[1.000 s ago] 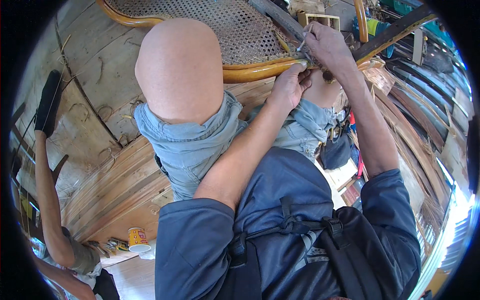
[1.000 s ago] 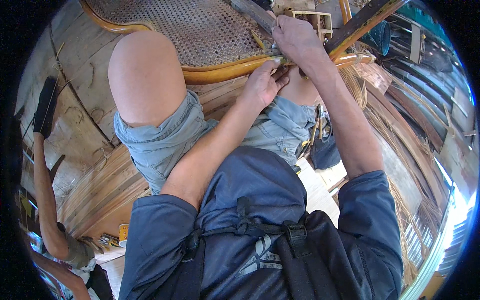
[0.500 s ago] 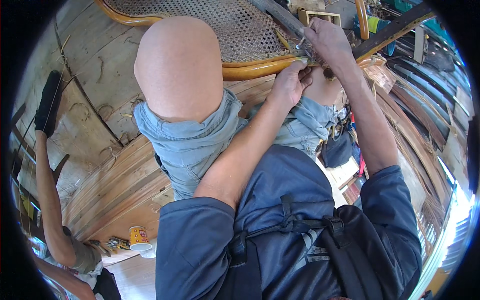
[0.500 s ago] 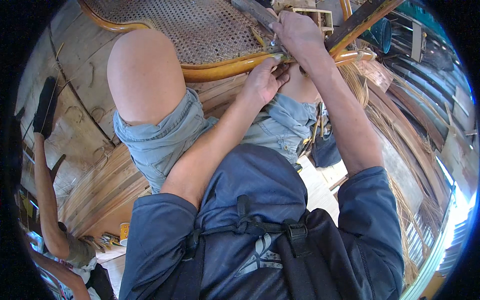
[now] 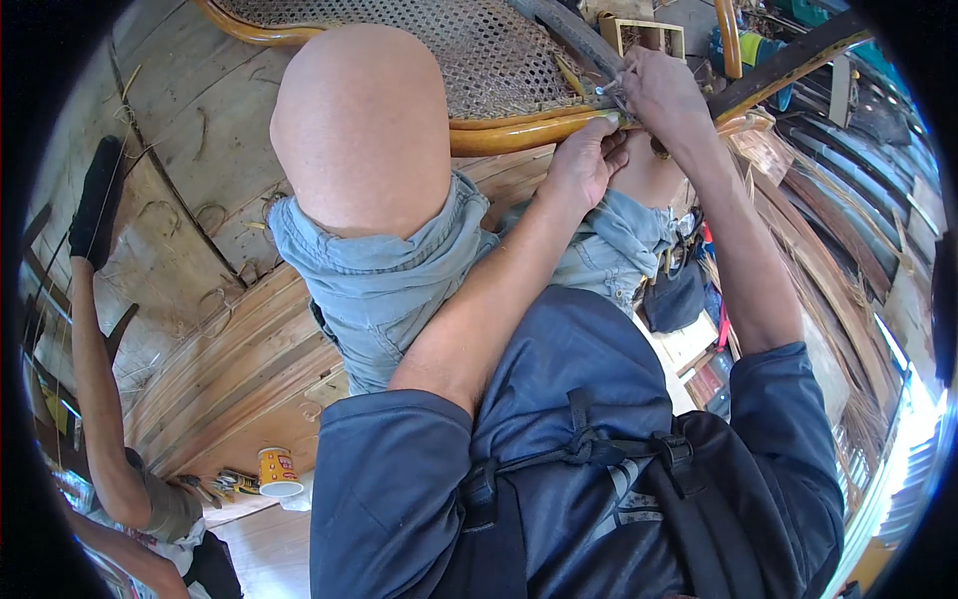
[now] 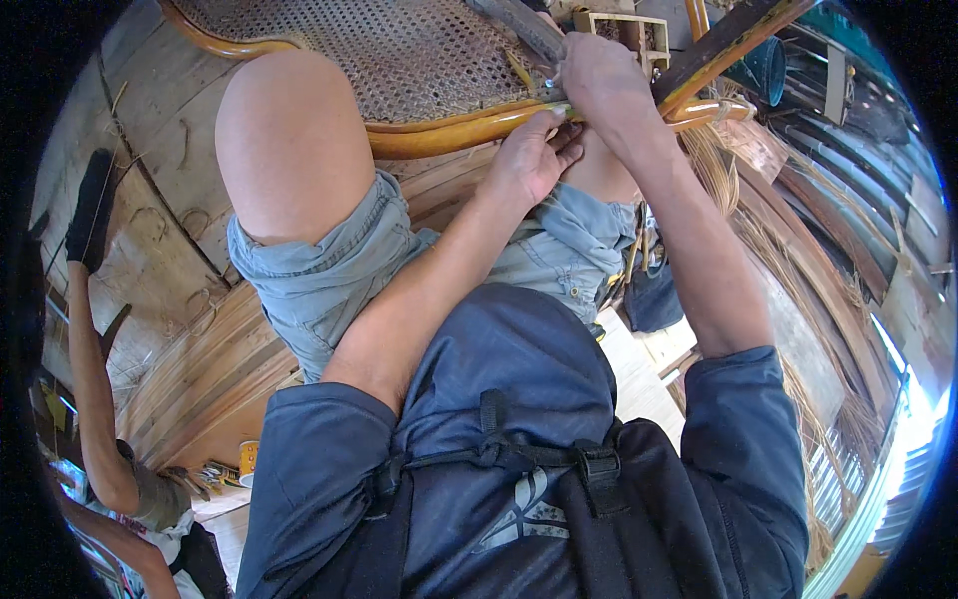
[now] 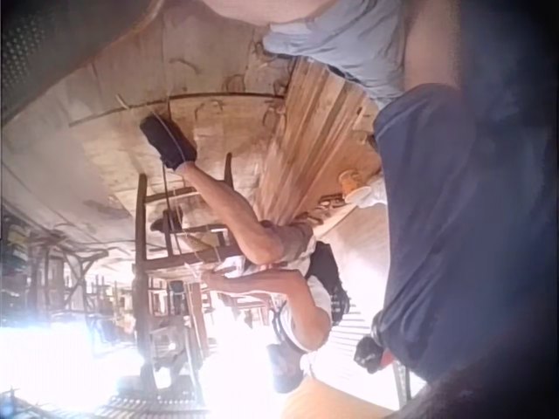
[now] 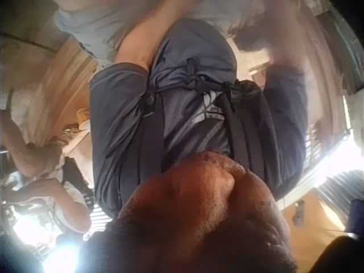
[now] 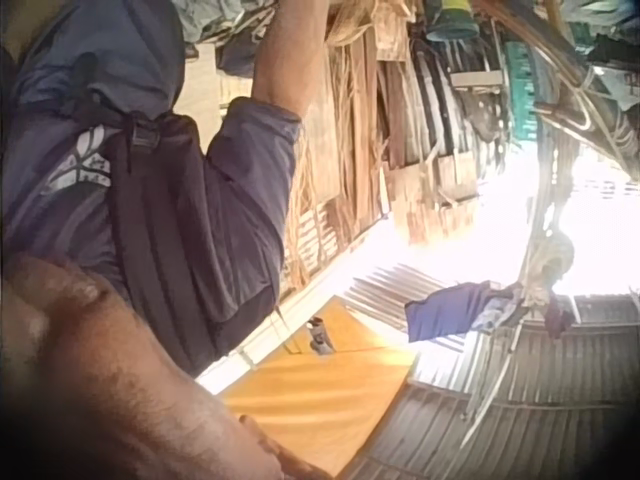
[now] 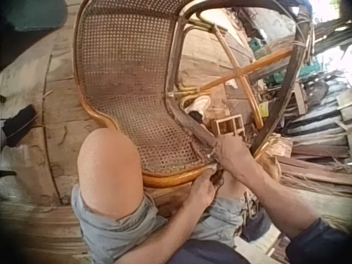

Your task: The person sits on the floor and weaves thin strips of rattan into the frame of a rattan chair. They use pliers to pull the strips through the frame and secure them, working on the seat area of the chair.

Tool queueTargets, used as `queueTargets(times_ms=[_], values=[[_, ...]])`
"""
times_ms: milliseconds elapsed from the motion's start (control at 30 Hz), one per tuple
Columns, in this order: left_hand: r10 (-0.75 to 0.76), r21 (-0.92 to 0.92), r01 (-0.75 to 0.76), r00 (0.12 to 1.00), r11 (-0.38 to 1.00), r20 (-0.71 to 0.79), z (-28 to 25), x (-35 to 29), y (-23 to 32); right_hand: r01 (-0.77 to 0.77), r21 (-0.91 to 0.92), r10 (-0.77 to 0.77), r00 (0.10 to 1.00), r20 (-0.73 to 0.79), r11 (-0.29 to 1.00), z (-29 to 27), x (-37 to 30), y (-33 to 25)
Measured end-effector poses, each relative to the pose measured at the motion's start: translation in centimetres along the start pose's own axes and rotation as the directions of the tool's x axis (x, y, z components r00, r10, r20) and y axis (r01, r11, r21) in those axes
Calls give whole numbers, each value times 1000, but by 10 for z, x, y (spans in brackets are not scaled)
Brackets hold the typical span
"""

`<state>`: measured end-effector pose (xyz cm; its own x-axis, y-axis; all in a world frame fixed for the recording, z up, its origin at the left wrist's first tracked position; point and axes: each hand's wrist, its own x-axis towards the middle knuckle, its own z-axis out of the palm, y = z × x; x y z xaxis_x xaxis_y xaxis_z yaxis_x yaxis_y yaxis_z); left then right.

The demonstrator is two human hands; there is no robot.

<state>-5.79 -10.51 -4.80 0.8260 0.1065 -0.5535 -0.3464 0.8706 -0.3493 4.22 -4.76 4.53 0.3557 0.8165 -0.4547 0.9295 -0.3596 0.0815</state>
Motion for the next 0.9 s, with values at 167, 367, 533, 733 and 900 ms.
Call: queueTargets(times_ms=[167, 367, 533, 733, 900], values=[[-2, -9, 2, 1000, 1000, -29, 1, 0, 0, 6, 36, -4, 999, -53, 999, 7, 5, 7], [-12, -6, 12, 1000, 1000, -5, -2, 2, -1, 160, -79, -153, 985, 84, 984, -1, 15, 9], [-6, 6, 6, 1000, 1000, -6, 1, 1, 1, 148, -93, -159, 979, -124, 985, -7, 15, 7], [-8, 7, 8, 1000, 1000, -25, -1, 2, -1, 129, 70, -114, 977, -181, 989, -9, 9, 5], [-22, -10, 21, 999, 1000, -37, -2, 4, -2, 25, 130, -11, 994, -109, 991, -10, 5, -2]])
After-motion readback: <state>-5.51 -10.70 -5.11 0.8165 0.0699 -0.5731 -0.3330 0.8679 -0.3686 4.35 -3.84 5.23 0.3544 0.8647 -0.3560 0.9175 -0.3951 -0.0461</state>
